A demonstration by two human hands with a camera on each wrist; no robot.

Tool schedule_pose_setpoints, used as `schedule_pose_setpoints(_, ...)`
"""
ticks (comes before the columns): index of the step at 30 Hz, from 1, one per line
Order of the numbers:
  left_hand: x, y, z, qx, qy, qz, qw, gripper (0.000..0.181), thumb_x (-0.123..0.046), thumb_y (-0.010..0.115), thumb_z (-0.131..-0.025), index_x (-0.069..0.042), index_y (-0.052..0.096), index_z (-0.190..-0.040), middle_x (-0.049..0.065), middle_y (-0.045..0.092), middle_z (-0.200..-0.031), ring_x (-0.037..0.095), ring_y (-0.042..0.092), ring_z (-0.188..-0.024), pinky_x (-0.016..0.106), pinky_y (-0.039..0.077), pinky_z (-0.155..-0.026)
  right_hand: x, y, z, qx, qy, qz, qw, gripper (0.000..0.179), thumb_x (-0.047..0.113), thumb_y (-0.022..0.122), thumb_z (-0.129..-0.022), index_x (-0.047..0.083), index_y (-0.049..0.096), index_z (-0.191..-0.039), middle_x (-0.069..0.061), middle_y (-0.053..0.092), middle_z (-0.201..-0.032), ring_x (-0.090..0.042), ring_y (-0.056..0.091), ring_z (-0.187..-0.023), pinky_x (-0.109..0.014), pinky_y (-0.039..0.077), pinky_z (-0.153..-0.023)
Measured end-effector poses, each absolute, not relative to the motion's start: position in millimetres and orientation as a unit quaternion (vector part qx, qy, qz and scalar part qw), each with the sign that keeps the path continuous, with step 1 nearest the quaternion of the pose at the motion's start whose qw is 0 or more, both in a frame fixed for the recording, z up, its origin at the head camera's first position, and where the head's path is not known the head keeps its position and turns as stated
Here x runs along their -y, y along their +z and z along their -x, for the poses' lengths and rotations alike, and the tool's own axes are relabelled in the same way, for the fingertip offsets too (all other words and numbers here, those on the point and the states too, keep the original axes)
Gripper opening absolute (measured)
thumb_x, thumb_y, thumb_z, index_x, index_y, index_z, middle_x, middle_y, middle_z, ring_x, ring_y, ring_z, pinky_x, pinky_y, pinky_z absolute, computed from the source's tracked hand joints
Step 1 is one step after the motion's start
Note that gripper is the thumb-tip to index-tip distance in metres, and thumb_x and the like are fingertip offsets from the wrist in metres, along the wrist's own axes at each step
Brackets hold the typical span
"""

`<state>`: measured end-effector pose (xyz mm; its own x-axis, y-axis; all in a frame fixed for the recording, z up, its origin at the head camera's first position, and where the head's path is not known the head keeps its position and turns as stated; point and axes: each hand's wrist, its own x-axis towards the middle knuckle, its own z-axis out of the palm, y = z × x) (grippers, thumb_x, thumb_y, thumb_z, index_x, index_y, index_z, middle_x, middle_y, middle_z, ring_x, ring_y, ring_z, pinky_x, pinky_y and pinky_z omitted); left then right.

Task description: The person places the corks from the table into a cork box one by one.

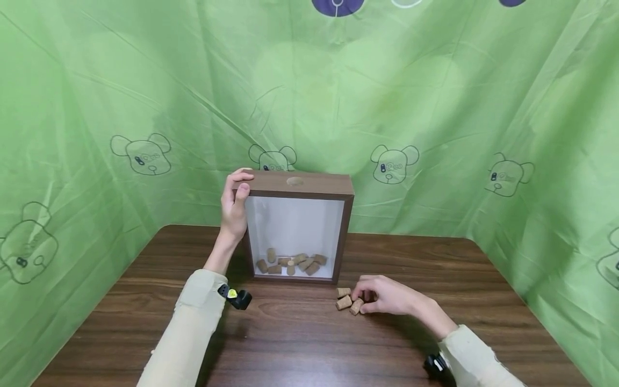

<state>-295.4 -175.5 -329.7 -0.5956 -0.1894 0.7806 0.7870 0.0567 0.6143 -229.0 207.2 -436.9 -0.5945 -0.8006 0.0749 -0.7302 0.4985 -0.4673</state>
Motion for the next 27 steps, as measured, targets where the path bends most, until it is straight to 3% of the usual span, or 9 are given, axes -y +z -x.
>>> schedule_pose_setpoints(9, 170.4, -315.3, 277.2, 0.626, -0.644, 0.234, 0.373, 0.038, -0.015, 0.045, -0.094, 0.017, 0.049, -0.115, 0.032, 0.047, -0.134, 0.02, 0.046, -0.127, 0.031, 0.031, -0.106, -207.6, -432.4, 229.9, -0.858, -0.242, 0.448, 0.071, 0.011, 0.015, 0.073, -0.087, 0.022, 0.068, -0.094, 0.01, 0.064, -0.091, 0.002, 0.058, -0.078, -0.021, 0.053, -0.068)
schedule_pose_setpoints(15, 169.9, -316.8, 277.5, 0.624, -0.647, 0.231, 0.373, 0.039, -0.018, 0.046, -0.096, 0.016, 0.049, -0.116, 0.029, 0.048, -0.135, 0.019, 0.045, -0.128, 0.03, 0.031, -0.105, -207.1, -433.4, 230.3, -0.861, -0.236, 0.443, 0.085, 0.015, 0.014, 0.072, -0.087, 0.021, 0.068, -0.1, 0.01, 0.065, -0.097, 0.004, 0.057, -0.079, -0.02, 0.052, -0.069)
schedule_pose_setpoints(20, 175.1, -329.3, 294.3, 0.624, -0.641, 0.234, 0.38, 0.041, -0.026, 0.048, -0.097, 0.011, 0.053, -0.116, 0.018, 0.053, -0.135, 0.018, 0.046, -0.127, 0.03, 0.031, -0.106, -206.4, -432.2, 228.3, -0.862, -0.234, 0.443, 0.08, 0.016, 0.013, 0.071, -0.087, 0.019, 0.068, -0.101, 0.009, 0.065, -0.099, 0.003, 0.057, -0.08, -0.021, 0.053, -0.07)
schedule_pose_setpoints(27, 173.8, -323.4, 288.8, 0.625, -0.646, 0.235, 0.372, 0.039, -0.019, 0.046, -0.096, 0.014, 0.051, -0.116, 0.03, 0.048, -0.135, 0.015, 0.047, -0.126, 0.03, 0.031, -0.106, -205.8, -419.9, 225.6, -0.859, -0.242, 0.444, 0.073, 0.016, 0.008, 0.07, -0.087, 0.017, 0.069, -0.101, 0.007, 0.067, -0.098, -0.008, 0.064, -0.084, -0.026, 0.055, -0.074)
